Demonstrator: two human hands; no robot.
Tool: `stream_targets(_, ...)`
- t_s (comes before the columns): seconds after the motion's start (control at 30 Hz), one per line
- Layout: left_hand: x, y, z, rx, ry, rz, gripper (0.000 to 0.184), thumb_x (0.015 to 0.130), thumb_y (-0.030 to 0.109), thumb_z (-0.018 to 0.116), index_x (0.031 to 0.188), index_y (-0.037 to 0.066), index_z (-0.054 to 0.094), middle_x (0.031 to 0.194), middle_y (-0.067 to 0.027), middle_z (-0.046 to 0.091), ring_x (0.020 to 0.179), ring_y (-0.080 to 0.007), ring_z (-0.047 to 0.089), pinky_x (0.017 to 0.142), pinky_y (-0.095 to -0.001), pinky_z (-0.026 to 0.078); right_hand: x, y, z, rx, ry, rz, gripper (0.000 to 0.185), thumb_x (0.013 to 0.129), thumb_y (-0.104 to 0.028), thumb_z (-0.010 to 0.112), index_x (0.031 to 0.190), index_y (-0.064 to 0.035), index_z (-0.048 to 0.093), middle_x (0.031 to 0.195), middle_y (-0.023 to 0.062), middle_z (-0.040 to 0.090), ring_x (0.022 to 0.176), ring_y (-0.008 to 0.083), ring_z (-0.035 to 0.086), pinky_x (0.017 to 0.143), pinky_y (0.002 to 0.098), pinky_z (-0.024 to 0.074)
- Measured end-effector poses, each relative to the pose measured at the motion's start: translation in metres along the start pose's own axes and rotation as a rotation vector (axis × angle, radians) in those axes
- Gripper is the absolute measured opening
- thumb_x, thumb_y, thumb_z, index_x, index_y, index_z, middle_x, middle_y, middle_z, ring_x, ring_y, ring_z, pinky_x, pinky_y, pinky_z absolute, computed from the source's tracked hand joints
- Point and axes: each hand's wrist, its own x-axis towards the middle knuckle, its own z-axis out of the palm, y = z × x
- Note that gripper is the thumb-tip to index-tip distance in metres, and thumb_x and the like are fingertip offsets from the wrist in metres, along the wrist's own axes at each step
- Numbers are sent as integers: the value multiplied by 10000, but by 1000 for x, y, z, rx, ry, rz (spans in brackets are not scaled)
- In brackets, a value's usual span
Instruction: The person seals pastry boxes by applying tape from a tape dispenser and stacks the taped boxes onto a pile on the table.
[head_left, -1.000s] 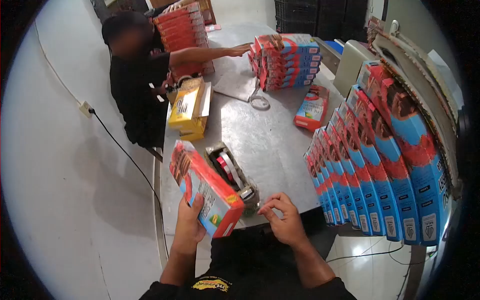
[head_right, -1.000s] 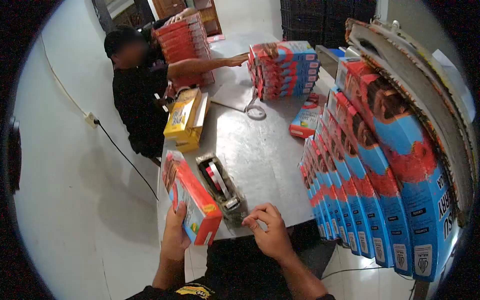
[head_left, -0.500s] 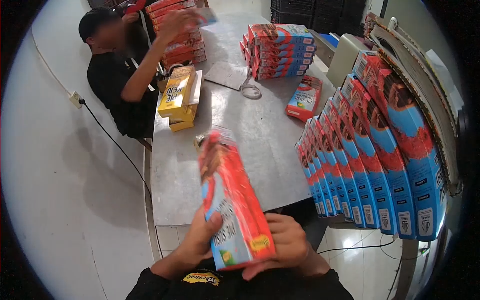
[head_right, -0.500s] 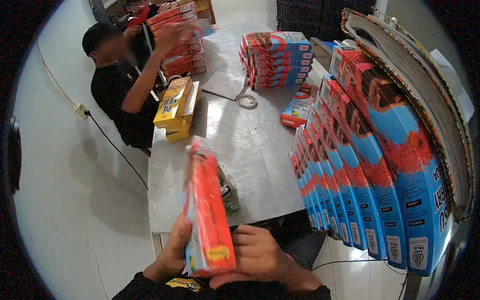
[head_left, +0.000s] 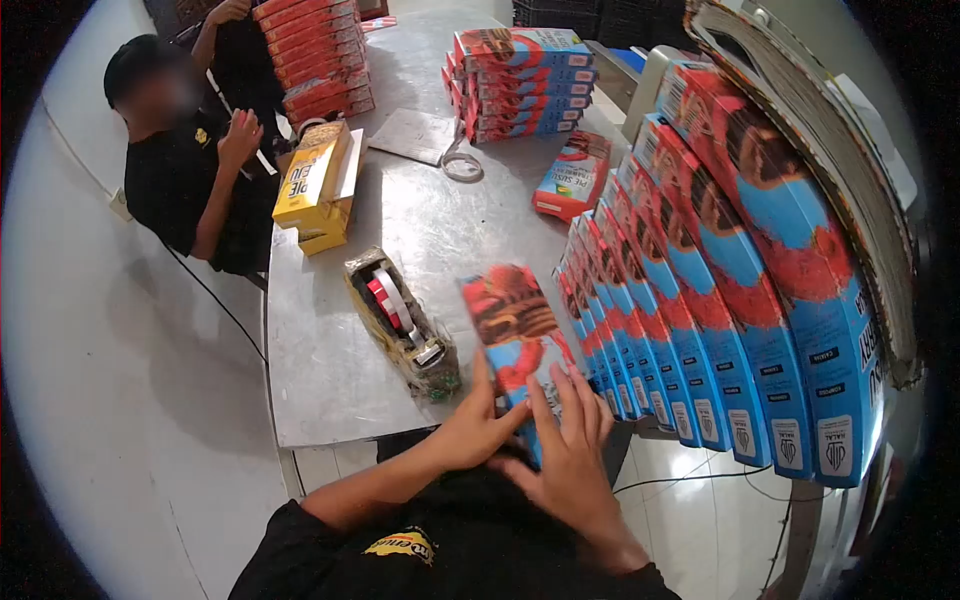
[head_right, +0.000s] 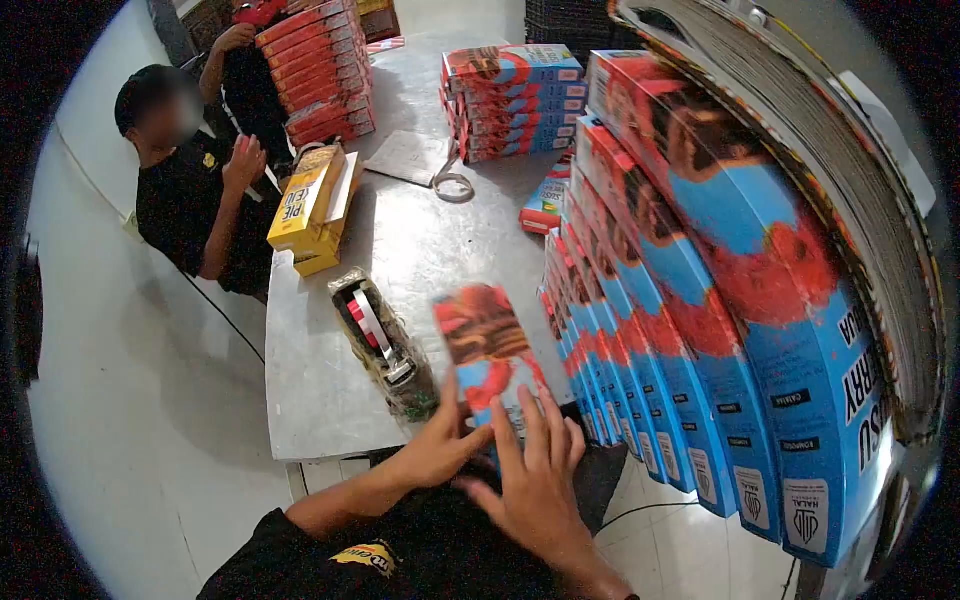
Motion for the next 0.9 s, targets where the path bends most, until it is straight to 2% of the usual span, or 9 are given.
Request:
stream_targets(0.1,10,35,-13,10,-215,-264,726,1064,272,578,1575,-52,176,1176,-225,667,1016,-223,699,825,-333,575,2,37,60,10,29,82,616,913,-212,696,1468,-32,500,1565,272,345,1447,422,340,1174,585,246)
stream_targets(0.17,15,110,-23,568,-567,-442,540,1056,326,587,1422,-61,502,893,-222,721,800,-259,748,703,-318,581,8,43,68,-49,65,49,547,927,-136,623,1452,-30,515,1559,270,358,1443,424,355,1169,579,265)
stream_targets(0.2,16,115,-30,613,-424,-297,470,1022,362,637,1269,-38,655,774,-222,710,739,-310,746,680,-347,576,12,45,73,-89,86,83,533,928,-113,599,1448,-31,520,1552,273,369,1440,425,361,1170,577,266)
stream_targets(0.23,25,114,-39,717,-318,36,505,993,354,694,1330,-12,607,847,-162,756,562,-154,688,542,-321,531,14,46,75,-134,104,116,521,928,-91,575,1444,-31,524,1545,276,380,1436,426,368,1171,575,267)
stream_targets(0.3,72,131,-48,787,-135,190,475,965,339,733,1316,38,628,765,-136,726,565,-148,684,541,-308,520,17,45,75,-131,117,108,519,927,-58,544,1445,-27,522,1533,274,409,1424,425,385,1174,569,267)
stream_targets(0.43,253,89,-73,1078,194,491,649,913,587,689,1065,-44,696,793,-273,696,778,-422,724,700,-485,557,19,44,73,-145,143,98,544,928,-63,558,1470,-57,508,1512,280,434,1412,426,401,1173,569,267)
stream_targets(0.63,378,33,-44,1206,127,8,901,759,821,652,1098,-8,753,1150,-273,717,1106,-424,690,931,-494,558,16,51,76,-111,146,119,656,912,-71,616,1541,-151,449,1503,281,435,1403,435,413,1168,574,278)
stream_targets(0.83,393,13,-57,774,-96,-294,725,727,568,878,1076,-53,743,971,-186,765,830,-300,765,681,-469,632,16,52,76,-74,136,122,587,899,-120,684,1465,-102,530,1513,253,429,1410,415,396,1164,575,276)
stream_targets(0.9,361,47,-68,350,-124,-295,376,846,254,804,1011,-74,726,828,-179,745,691,-295,752,529,-374,615,18,51,69,-40,132,117,602,886,-142,715,1458,-90,531,1504,242,436,1400,413,398,1162,570,277)
